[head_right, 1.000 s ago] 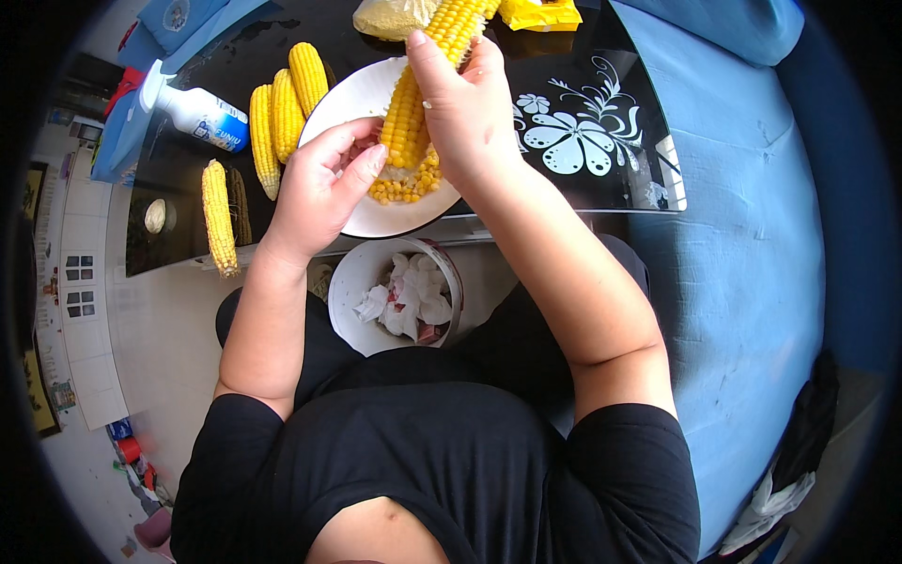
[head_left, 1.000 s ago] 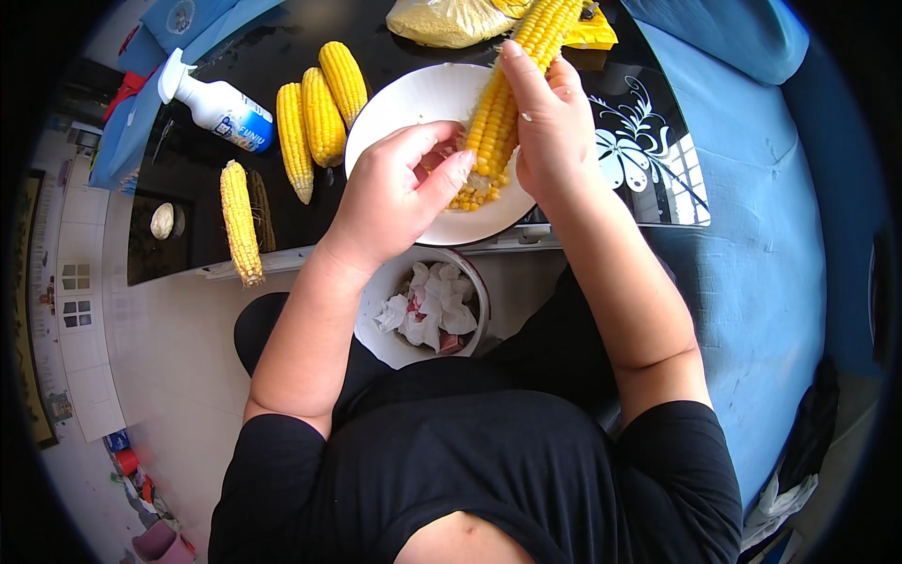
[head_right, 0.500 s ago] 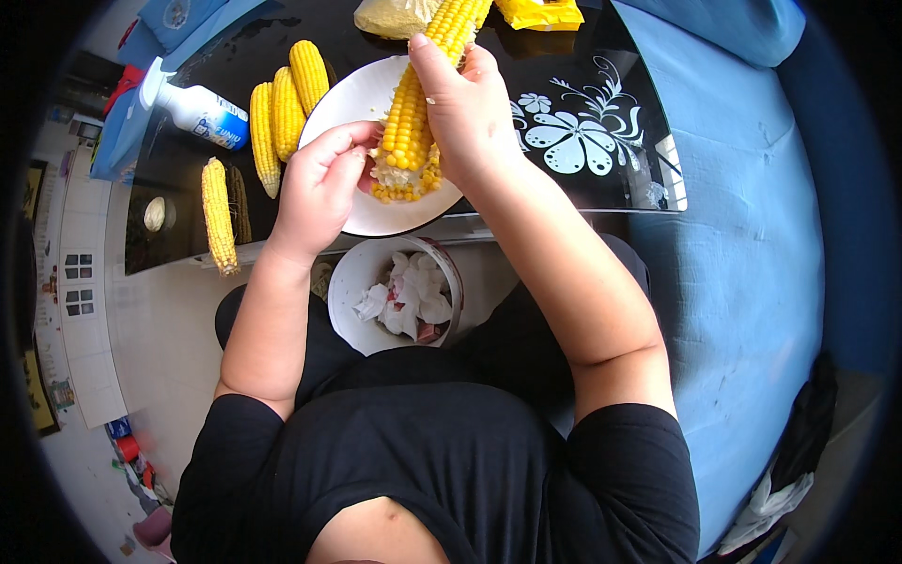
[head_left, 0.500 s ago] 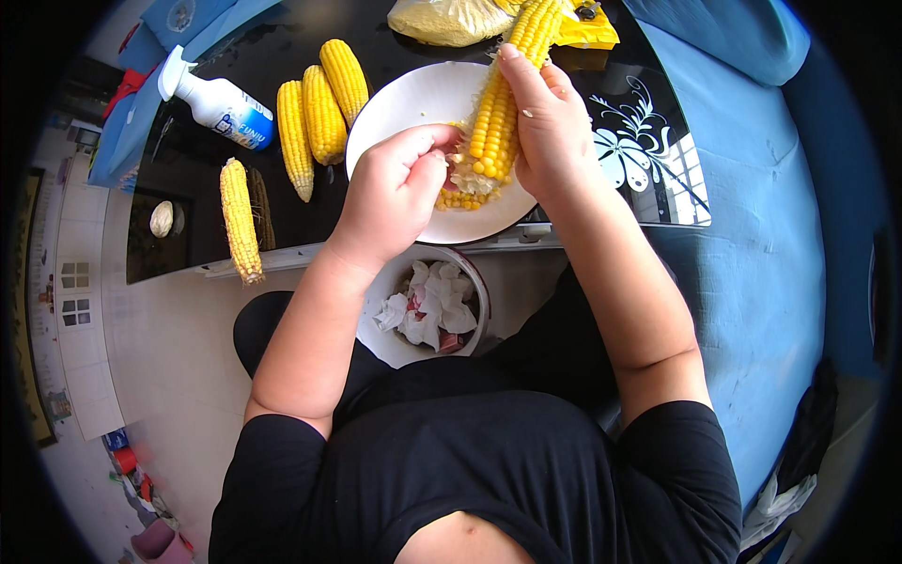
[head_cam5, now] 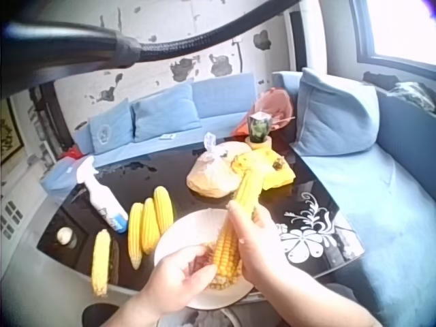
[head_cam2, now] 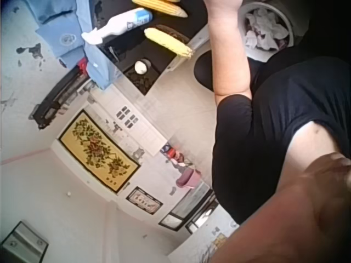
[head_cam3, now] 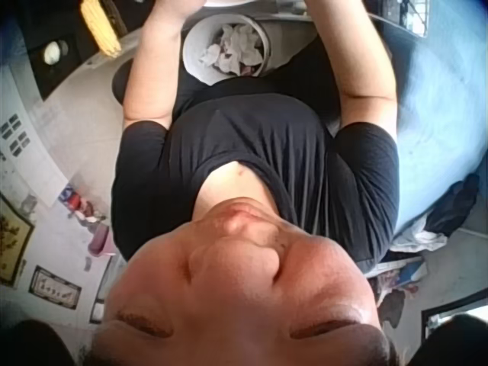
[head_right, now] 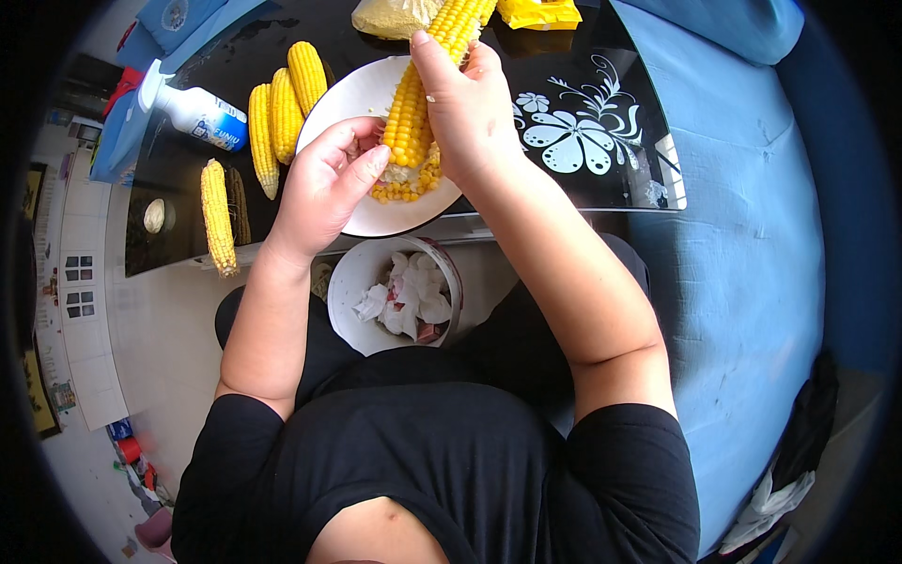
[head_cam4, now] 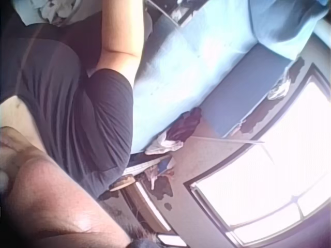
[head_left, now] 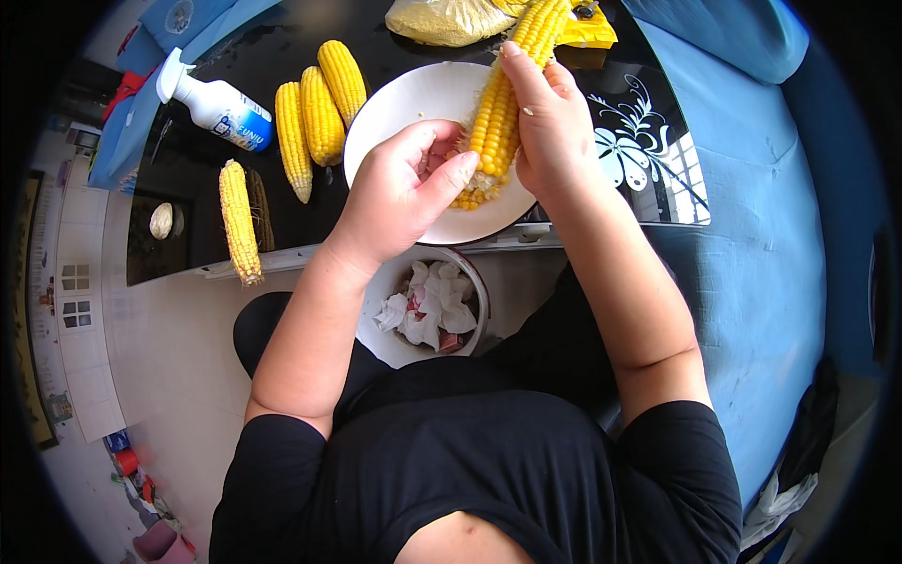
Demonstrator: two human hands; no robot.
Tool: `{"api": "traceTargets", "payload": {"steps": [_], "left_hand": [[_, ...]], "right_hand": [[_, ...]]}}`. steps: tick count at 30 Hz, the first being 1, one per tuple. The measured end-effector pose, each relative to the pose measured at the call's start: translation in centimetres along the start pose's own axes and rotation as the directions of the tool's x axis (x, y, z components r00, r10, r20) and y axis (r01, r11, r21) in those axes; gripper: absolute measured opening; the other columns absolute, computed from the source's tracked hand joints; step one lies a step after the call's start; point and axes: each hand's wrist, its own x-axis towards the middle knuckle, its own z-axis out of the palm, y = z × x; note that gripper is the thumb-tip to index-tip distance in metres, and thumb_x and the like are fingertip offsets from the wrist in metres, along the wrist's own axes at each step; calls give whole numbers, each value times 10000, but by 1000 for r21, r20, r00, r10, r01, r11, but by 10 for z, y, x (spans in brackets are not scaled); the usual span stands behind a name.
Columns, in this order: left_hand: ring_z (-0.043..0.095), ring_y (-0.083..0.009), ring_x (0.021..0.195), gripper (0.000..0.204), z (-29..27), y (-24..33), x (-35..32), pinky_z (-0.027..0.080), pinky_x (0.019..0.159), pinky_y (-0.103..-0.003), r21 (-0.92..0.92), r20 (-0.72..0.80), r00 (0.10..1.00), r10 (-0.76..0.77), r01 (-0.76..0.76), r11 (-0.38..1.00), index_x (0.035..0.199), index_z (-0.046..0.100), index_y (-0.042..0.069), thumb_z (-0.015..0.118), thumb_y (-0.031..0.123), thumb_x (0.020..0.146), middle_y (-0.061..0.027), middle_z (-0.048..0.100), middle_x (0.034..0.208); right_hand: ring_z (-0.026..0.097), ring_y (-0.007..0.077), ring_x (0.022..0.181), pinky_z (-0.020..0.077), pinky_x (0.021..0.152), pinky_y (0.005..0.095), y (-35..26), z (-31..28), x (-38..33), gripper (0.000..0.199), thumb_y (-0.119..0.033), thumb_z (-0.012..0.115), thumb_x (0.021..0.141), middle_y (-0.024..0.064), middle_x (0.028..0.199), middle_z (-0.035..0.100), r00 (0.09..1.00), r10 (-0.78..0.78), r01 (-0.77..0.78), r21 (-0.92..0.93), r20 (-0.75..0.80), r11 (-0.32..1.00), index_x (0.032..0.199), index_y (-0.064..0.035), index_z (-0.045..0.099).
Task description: The person sits on the floor and removes corn kernels from a cob by hand, placing the kernels into a white bowl. Several other corn cobs are visible on the table nearby.
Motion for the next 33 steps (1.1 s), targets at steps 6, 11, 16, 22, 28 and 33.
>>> {"api": "traceTargets", "payload": {"steps": [6, 11, 16, 22, 28, 33], "left_hand": [[564, -121, 836, 305, 0, 5, 0, 474, 745, -234, -1, 11, 998, -66, 66, 998, 1071, 481, -92, 548, 75, 825, -115, 573, 949], [571, -138, 838, 298, 2, 7, -1, 474, 745, -244, -36, 9, 995, -103, 103, 994, 1070, 485, -96, 513, 59, 818, -125, 578, 943], [585, -211, 828, 271, 0, -2, -2, 471, 743, -288, 229, -11, 1000, 15, -12, 973, 1031, 512, -90, 485, 45, 797, -170, 586, 904], [590, -256, 814, 266, -2, -5, 1, 473, 731, -314, 443, 53, 972, 228, -228, 867, 1028, 506, -83, 498, 62, 804, -187, 575, 902], [586, -247, 821, 279, 3, -5, -2, 471, 749, -313, 234, 9, 985, 175, -172, 957, 1059, 485, -68, 513, 98, 837, -180, 574, 915], [583, -271, 819, 277, -1, -6, 0, 469, 752, -323, 377, 61, 973, 224, -230, 897, 1061, 480, -65, 502, 86, 829, -182, 573, 913]], "right_hand": [[518, 111, 805, 443, 716, 260, 5, -2, 0, 431, -272, 603, 816, 68, 916, 538, 991, -135, 136, -84, 18, 987, 1078, 17, 418], [517, 112, 812, 445, 721, 259, 4, 0, -2, 440, -265, 610, 814, 70, 922, 532, 985, -171, 173, -79, 27, 982, 1079, 20, 405], [517, 113, 812, 448, 714, 262, 6, -1, 0, 444, -265, 615, 812, 74, 921, 530, 981, -188, 192, -110, 44, 975, 1077, 21, 403], [520, 119, 815, 450, 719, 264, 4, -2, 0, 461, -280, 613, 811, 79, 925, 530, 981, -188, 191, -126, 35, 973, 1085, 23, 399], [522, 125, 828, 449, 731, 268, 4, -4, 2, 486, -284, 608, 813, 83, 938, 532, 987, -161, 163, -92, 27, 982, 1112, 28, 387], [519, 125, 841, 446, 738, 268, 3, -4, 1, 504, -285, 609, 813, 86, 956, 528, 992, -126, 128, -59, 31, 990, 1132, 28, 375]]}}
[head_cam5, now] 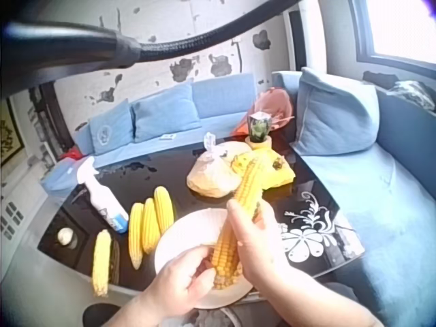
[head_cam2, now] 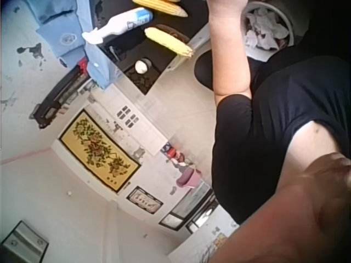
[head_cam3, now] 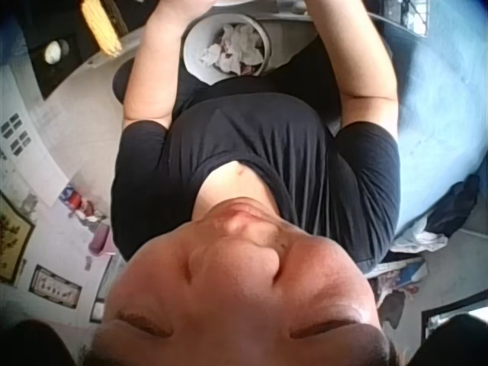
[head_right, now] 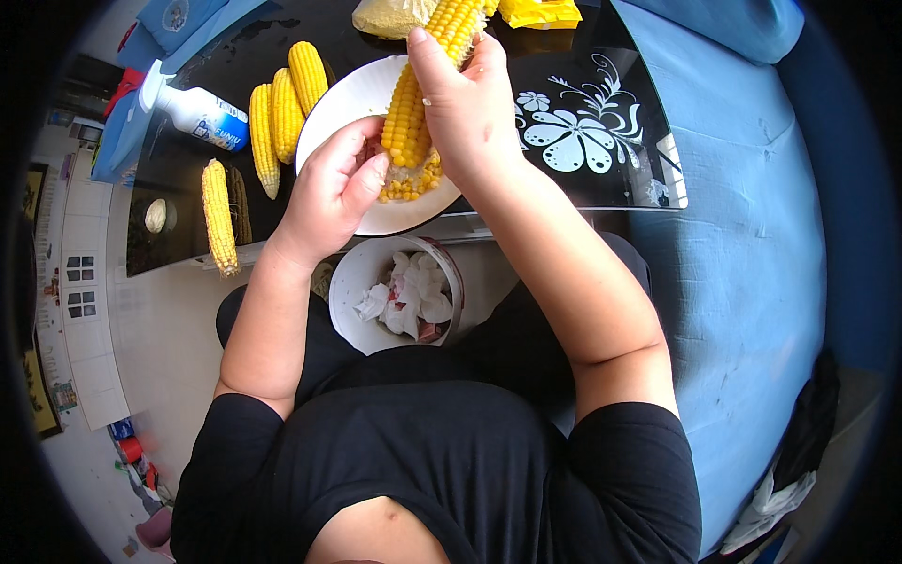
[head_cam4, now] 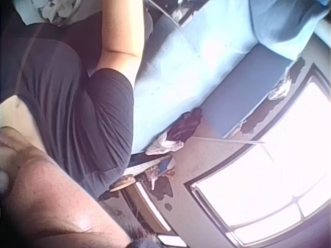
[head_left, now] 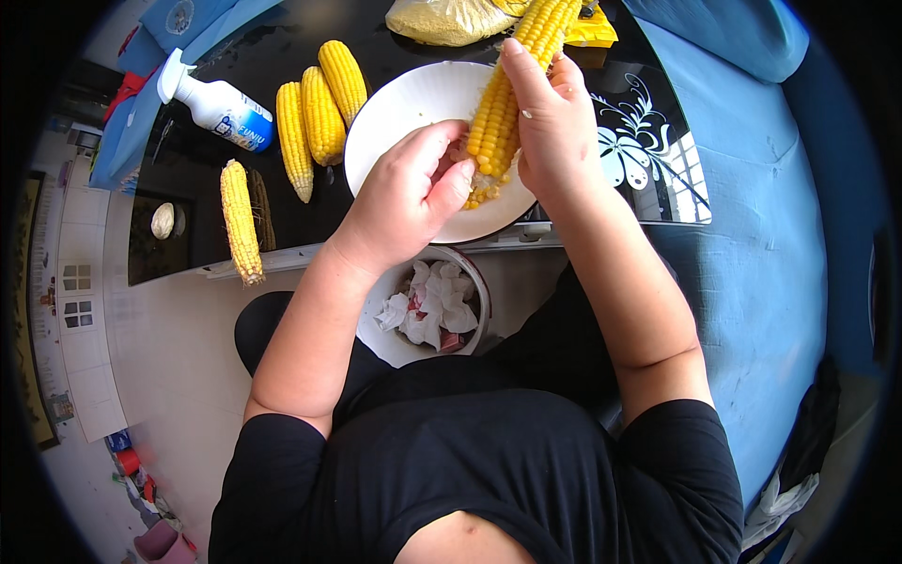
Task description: The person sits on the floor and removes corn kernels from a cob by hand, placing the kernels into a white bowl. Several other corn cobs are visible on the table nearby.
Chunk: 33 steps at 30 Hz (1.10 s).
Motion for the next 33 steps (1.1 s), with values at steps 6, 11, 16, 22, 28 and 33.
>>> {"api": "traceTargets", "payload": {"steps": [6, 11, 16, 22, 28, 33], "left_hand": [[578, -310, 836, 251, -1, 5, 1, 464, 756, -336, 214, -32, 997, 73, -65, 975, 1032, 497, -66, 465, 68, 823, -202, 573, 931], [588, -297, 837, 250, -3, -2, -2, 464, 760, -328, 0, -29, 996, -81, 81, 997, 1039, 506, -71, 451, 70, 840, -204, 581, 935], [595, -260, 826, 246, 0, 5, 0, 466, 756, -312, -83, -44, 997, -70, 66, 994, 1040, 514, -72, 445, 72, 853, -179, 595, 917], [593, -205, 811, 249, -4, -5, -2, 467, 743, -286, -109, -59, 988, -141, 134, 985, 1032, 524, -64, 476, 116, 867, -154, 602, 901], [586, -158, 783, 249, 0, 1, 1, 473, 719, -267, -230, -10, 983, -184, 177, 957, 1033, 531, -59, 491, 122, 866, -131, 605, 874], [589, -163, 758, 243, 0, 2, 0, 479, 697, -272, -234, 14, 983, -183, 181, 955, 1028, 533, -64, 498, 93, 847, -135, 607, 856]], "right_hand": [[521, 126, 831, 449, 734, 273, 0, 2, -1, 476, -274, 609, 814, 83, 954, 531, 999, 29, -29, 2, -16, 1000, 1121, 18, 393], [523, 125, 822, 452, 726, 280, -2, 4, -3, 439, -263, 603, 818, 80, 943, 535, 997, 61, -59, 44, -43, 997, 1099, 15, 412], [526, 127, 822, 452, 728, 281, -3, 4, 0, 425, -259, 603, 818, 80, 942, 540, 997, 59, -57, 63, -43, 996, 1091, 13, 423], [528, 125, 816, 450, 728, 278, -3, 5, -2, 423, -256, 604, 816, 79, 936, 544, 995, 88, -85, 70, -36, 994, 1090, 12, 425], [526, 119, 808, 448, 721, 273, -1, 4, -2, 430, -262, 607, 814, 76, 922, 546, 998, 56, -56, 46, -11, 997, 1088, 14, 424], [524, 110, 800, 446, 716, 262, 0, 5, -3, 400, -256, 604, 819, 62, 910, 543, 1000, 20, -20, -29, 12, 999, 1072, 3, 435]]}}
